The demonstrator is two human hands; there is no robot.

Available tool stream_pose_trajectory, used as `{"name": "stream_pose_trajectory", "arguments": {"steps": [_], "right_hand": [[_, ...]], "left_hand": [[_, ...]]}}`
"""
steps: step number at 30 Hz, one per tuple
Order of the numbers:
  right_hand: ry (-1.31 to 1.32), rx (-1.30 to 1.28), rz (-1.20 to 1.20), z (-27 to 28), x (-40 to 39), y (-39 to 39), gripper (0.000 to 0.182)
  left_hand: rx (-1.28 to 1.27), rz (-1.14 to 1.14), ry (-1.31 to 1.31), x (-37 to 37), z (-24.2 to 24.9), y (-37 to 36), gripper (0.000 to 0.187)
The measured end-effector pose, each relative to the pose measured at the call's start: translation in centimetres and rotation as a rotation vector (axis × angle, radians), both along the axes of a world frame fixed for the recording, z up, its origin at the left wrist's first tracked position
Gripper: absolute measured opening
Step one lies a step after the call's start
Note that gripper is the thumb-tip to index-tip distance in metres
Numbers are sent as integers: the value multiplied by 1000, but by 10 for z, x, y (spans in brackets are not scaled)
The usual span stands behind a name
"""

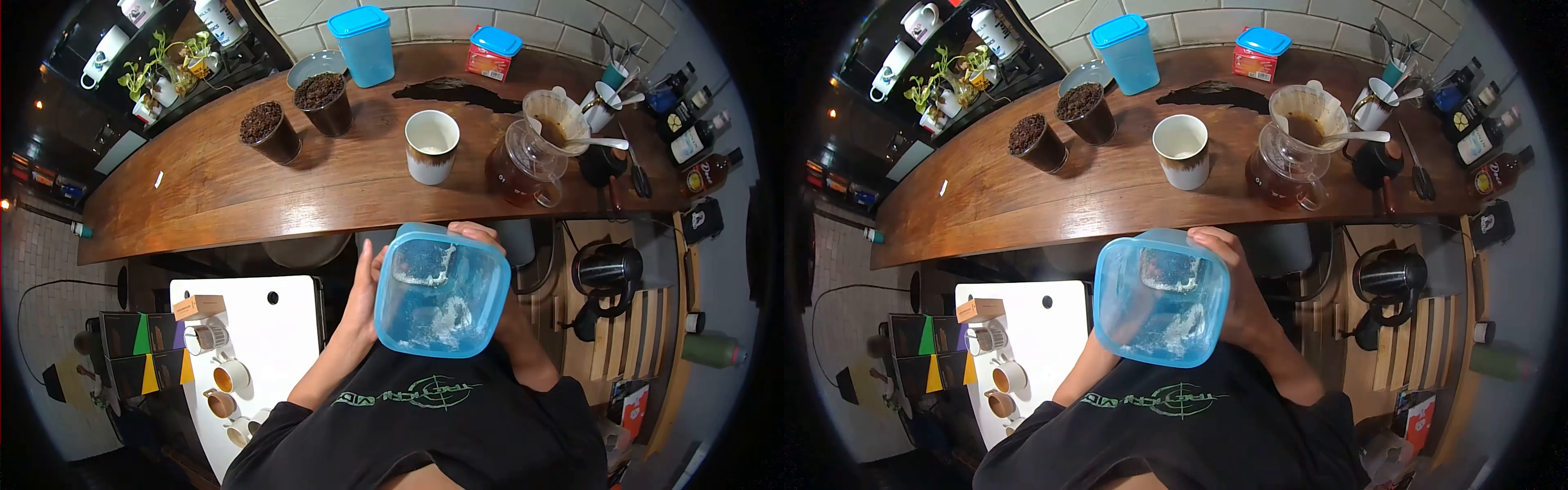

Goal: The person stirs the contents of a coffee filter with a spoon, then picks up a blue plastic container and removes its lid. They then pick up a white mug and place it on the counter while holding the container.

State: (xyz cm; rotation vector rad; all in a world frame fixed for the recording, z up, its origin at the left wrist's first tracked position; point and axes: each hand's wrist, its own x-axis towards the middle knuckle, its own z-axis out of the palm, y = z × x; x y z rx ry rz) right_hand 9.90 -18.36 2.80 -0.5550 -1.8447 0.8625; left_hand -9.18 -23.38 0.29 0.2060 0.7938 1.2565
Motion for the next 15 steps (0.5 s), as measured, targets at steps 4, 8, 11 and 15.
{"name": "stream_pose_trajectory", "arguments": {"steps": [4, 8, 11, 15], "right_hand": [[-68, 8, -7, -5, 1, 0, 89], [-138, -87, -3, 0, 4, -2, 88], [-126, -79, 27, -8, 5, -3, 89], [-151, -77, -6, -6, 7, -7, 88]], "left_hand": [[176, -47, -100, 12, 4, -11, 43], [143, -78, -334, 0, -43, -5, 38], [54, 37, -214, 7, -37, -4, 26], [11, 42, -269, 5, -35, -4, 34]]}}
